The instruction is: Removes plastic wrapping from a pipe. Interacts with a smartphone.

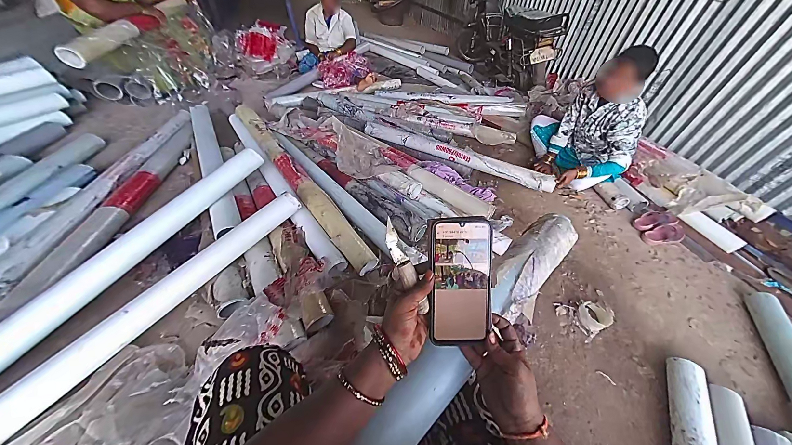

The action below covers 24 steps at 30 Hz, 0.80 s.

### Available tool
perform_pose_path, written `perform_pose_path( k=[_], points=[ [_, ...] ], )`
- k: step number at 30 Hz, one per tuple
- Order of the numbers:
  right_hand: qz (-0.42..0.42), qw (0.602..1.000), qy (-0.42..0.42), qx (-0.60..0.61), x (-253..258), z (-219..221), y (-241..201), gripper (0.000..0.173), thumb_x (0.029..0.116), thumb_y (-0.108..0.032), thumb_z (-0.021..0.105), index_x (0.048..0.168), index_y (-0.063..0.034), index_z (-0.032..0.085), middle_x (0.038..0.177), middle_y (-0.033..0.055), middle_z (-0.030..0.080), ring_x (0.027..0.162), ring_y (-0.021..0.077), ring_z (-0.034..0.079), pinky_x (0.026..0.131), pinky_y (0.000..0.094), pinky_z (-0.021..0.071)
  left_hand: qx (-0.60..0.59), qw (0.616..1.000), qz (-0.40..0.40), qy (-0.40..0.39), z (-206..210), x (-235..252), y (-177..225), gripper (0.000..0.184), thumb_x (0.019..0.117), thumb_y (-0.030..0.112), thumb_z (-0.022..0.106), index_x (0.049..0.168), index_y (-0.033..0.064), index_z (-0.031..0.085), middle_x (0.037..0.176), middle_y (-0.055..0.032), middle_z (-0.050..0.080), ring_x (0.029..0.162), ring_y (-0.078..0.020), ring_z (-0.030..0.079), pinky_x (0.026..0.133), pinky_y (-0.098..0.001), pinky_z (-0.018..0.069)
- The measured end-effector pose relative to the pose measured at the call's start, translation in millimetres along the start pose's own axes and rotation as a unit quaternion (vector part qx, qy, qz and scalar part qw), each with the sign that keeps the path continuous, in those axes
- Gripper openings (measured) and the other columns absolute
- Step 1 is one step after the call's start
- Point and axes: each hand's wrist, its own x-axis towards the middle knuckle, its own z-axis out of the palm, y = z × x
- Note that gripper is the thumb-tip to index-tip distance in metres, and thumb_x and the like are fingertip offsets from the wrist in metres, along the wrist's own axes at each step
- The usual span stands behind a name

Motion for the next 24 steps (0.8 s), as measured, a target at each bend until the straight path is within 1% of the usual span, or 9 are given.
perform_pose_path(
  k=[10, 15, 19, 21, 22, 23, 24],
  points=[
    [-0.001, 1.0, -0.003, -0.005, 0.3, 0.1, -0.8, 0.03, 0.0957, 0.007, 0.034, 0.112, -0.0061, 0.056, 0.094, 0.0059, 0.076, 0.081, 0.0203, 0.077, 0.077, 0.0377, 0.0656, -0.001, 1.0, 0.004, -0.002, 0.1, 0.9, -0.8, 0.014, 0.1068, 0.003, 0.045, 0.106, 0.0077, 0.059, 0.087, -0.0037, 0.074, 0.079, -0.0112, 0.074, 0.072, -0.0273, 0.062],
    [0.001, 1.0, 0.0, 0.003, 0.1, 0.1, -0.5, 0.03, 0.0955, 0.007, 0.035, 0.11, -0.0062, 0.057, 0.092, 0.0063, 0.076, 0.08, 0.0204, 0.077, 0.076, 0.0378, 0.0657, -0.009, 1.0, 0.008, -0.011, -0.5, 1.1, -1.5, 0.017, 0.1064, 0.001, 0.045, 0.105, 0.0079, 0.06, 0.088, -0.004, 0.074, 0.079, -0.0117, 0.074, 0.071, -0.0278, 0.0623],
    [0.02, 1.0, 0.004, -0.011, -1.4, 2.2, -5.8, 0.028, 0.096, 0.008, 0.035, 0.11, -0.0048, 0.056, 0.092, 0.0068, 0.075, 0.08, 0.0208, 0.077, 0.076, 0.038, 0.0658, -0.007, 1.0, 0.015, 0.002, -0.6, 1.5, -1.8, 0.016, 0.1054, 0.0, 0.046, 0.105, 0.008, 0.06, 0.087, -0.003, 0.074, 0.078, -0.0112, 0.073, 0.071, -0.0275, 0.062],
    [0.031, 0.995, -0.009, -0.093, -1.8, 2.7, -17.4, 0.028, 0.0936, 0.007, 0.04, 0.112, -0.0013, 0.059, 0.095, 0.0068, 0.075, 0.083, 0.0181, 0.076, 0.077, 0.0357, 0.0653, -0.006, 0.999, 0.023, 0.023, -1.2, 3.4, -1.8, 0.015, 0.1048, -0.001, 0.047, 0.106, 0.0074, 0.06, 0.088, -0.0032, 0.072, 0.08, -0.0113, 0.072, 0.072, -0.0279, 0.061],
    [0.013, 0.985, -0.031, -0.171, -1.3, 1.2, -24.9, 0.029, 0.0932, 0.006, 0.044, 0.118, 0.001, 0.059, 0.099, 0.0068, 0.074, 0.085, 0.016, 0.075, 0.078, 0.0331, 0.0643, -0.009, 0.999, 0.027, 0.035, -1.4, 4.3, -2.0, 0.014, 0.1044, -0.001, 0.049, 0.106, 0.0064, 0.061, 0.089, -0.0041, 0.072, 0.08, -0.0121, 0.072, 0.073, -0.0286, 0.0609],
    [-0.04, 0.959, -0.058, -0.273, 0.1, -1.5, -32.0, 0.033, 0.0944, 0.002, 0.048, 0.126, 0.0045, 0.058, 0.106, 0.0076, 0.073, 0.087, 0.0135, 0.074, 0.078, 0.0296, 0.0629, -0.01, 0.999, 0.03, 0.041, -1.8, 5.2, -1.9, 0.013, 0.1044, 0.0, 0.049, 0.108, 0.0055, 0.06, 0.09, -0.0052, 0.072, 0.081, -0.0128, 0.072, 0.073, -0.0295, 0.061],
    [-0.133, 0.912, -0.078, -0.381, 3.7, -5.6, -37.3, 0.04, 0.0945, -0.003, 0.052, 0.132, 0.0099, 0.055, 0.112, 0.0107, 0.072, 0.088, 0.0111, 0.073, 0.077, 0.0259, 0.0611, -0.006, 0.999, 0.03, 0.044, -2.4, 5.5, -1.8, 0.011, 0.1045, 0.0, 0.05, 0.109, 0.0048, 0.059, 0.092, -0.006, 0.072, 0.082, -0.0134, 0.072, 0.074, -0.0301, 0.061]
  ],
)
